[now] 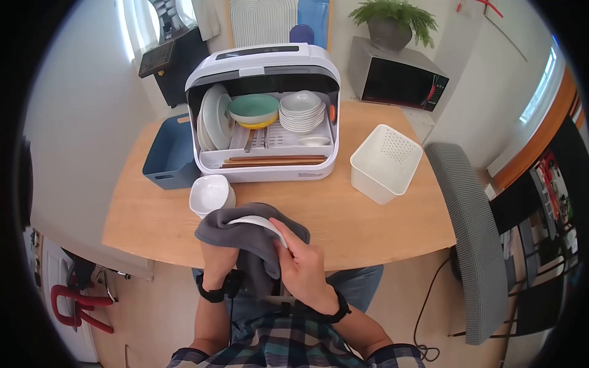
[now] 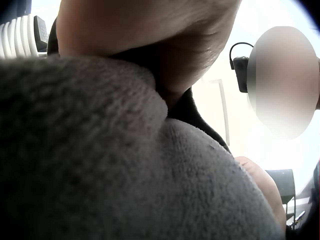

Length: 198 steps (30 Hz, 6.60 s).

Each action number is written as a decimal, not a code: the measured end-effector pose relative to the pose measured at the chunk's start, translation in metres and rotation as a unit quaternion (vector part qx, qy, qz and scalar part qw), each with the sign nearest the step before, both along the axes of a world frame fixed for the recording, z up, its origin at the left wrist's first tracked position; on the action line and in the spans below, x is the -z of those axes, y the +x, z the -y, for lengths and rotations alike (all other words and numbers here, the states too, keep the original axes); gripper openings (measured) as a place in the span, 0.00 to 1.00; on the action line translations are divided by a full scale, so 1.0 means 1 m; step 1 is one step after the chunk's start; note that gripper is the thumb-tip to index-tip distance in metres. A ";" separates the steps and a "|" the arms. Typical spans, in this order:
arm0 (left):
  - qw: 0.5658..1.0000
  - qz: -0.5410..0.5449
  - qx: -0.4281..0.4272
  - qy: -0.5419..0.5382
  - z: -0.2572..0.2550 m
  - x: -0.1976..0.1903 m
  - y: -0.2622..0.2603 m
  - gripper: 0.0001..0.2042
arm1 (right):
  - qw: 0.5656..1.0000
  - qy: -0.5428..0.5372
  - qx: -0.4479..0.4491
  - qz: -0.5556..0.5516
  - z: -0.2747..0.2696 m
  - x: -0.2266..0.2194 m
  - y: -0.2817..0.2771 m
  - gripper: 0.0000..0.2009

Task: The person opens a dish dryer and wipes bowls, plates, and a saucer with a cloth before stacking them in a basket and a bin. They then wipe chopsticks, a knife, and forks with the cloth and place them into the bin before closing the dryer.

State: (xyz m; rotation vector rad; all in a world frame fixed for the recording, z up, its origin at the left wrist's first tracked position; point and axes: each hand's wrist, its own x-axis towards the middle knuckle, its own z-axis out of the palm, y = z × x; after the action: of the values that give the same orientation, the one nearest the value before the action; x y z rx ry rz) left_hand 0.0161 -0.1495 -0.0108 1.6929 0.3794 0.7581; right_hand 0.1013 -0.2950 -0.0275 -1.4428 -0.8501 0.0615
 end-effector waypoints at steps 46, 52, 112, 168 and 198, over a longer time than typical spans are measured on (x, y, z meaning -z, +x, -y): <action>0.993 0.037 -0.073 0.085 0.024 0.014 0.012 0.10 | 0.999 -0.025 0.043 0.021 0.026 -0.023 0.006 0.12; 0.997 0.050 -0.036 0.044 0.020 0.002 0.006 0.10 | 0.997 -0.044 0.055 0.020 0.026 -0.023 -0.005 0.08; 0.988 0.036 0.116 0.093 -0.050 0.082 -0.053 0.10 | 0.947 -0.102 -0.052 -0.300 -0.130 -0.056 0.150 0.20; 0.989 -0.076 0.108 0.060 -0.034 0.061 -0.057 0.16 | 0.929 -0.315 -0.160 0.110 0.011 -0.038 0.034 0.11; 0.951 -0.036 0.137 0.275 -0.020 0.008 -0.009 0.17 | 0.963 -0.218 -0.038 0.154 0.029 -0.038 0.020 0.10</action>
State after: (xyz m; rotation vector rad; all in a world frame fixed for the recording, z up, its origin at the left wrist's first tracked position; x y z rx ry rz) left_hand 0.0073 -0.1290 -0.0184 2.2422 -0.0336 0.6284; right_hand 0.1213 -0.3242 0.0102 -1.8633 -1.1991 0.0876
